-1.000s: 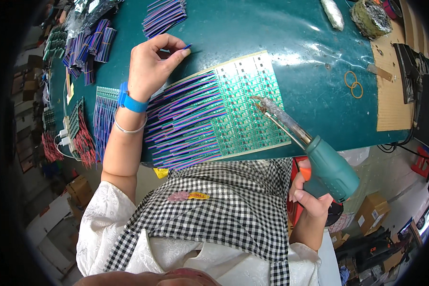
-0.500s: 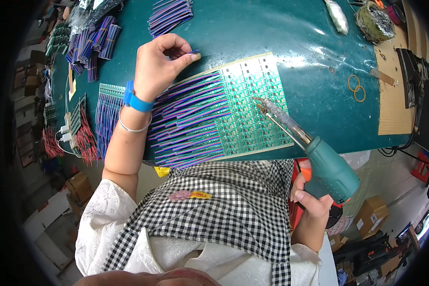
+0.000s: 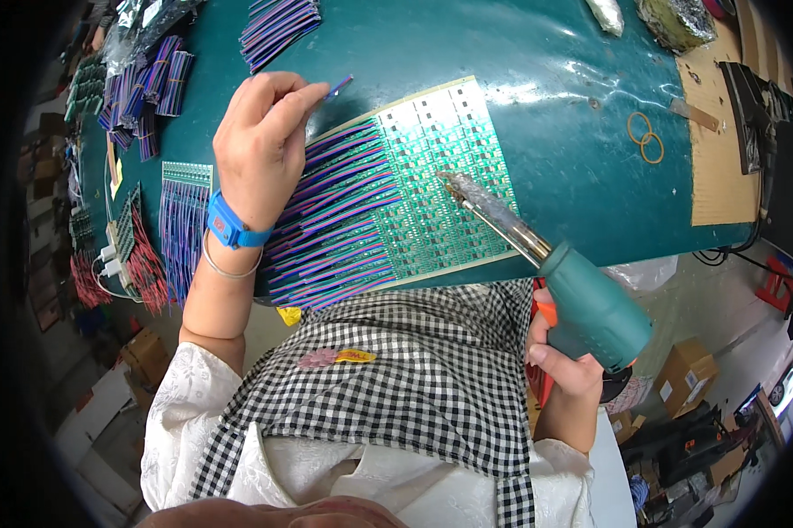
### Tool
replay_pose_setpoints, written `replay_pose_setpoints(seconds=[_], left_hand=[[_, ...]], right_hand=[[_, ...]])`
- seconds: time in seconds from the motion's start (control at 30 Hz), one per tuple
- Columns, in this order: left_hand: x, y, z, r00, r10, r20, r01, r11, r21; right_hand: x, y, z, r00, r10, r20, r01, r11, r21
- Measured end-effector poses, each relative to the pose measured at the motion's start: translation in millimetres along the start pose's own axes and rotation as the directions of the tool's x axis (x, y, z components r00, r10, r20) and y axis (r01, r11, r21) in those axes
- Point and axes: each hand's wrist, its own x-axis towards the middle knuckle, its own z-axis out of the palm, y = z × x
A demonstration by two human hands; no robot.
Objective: The user is using a soldering iron to attach components to green printed circuit boards.
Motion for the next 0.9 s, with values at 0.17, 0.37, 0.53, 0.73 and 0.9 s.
replay_pose_setpoints(seconds=[0.17, 0.37, 0.53, 0.73, 0.9], left_hand=[[-13, 26, -18, 0.996, 0.051, 0.074, -0.041, 0.991, -0.13], [-44, 60, -9, 0.967, 0.039, 0.251, 0.072, 0.905, -0.419], [-55, 62, 1, 0.97, -0.013, 0.242, 0.122, 0.889, -0.442], [-59, 65, 2, 0.97, -0.018, 0.242, 0.126, 0.89, -0.439], [-60, 65, 3, 0.971, -0.013, 0.237, 0.118, 0.893, -0.434]], right_hand=[[-12, 5, -4, 0.999, -0.027, 0.037, 0.029, 0.997, -0.067], [-22, 7, -7, 0.995, 0.044, 0.089, -0.025, 0.978, -0.208], [-22, 7, -4, 0.992, 0.102, 0.079, -0.082, 0.97, -0.229], [-21, 5, 1, 0.989, 0.149, 0.007, -0.146, 0.978, -0.148], [-25, 10, 1, 0.994, 0.106, -0.039, -0.112, 0.957, -0.267]])
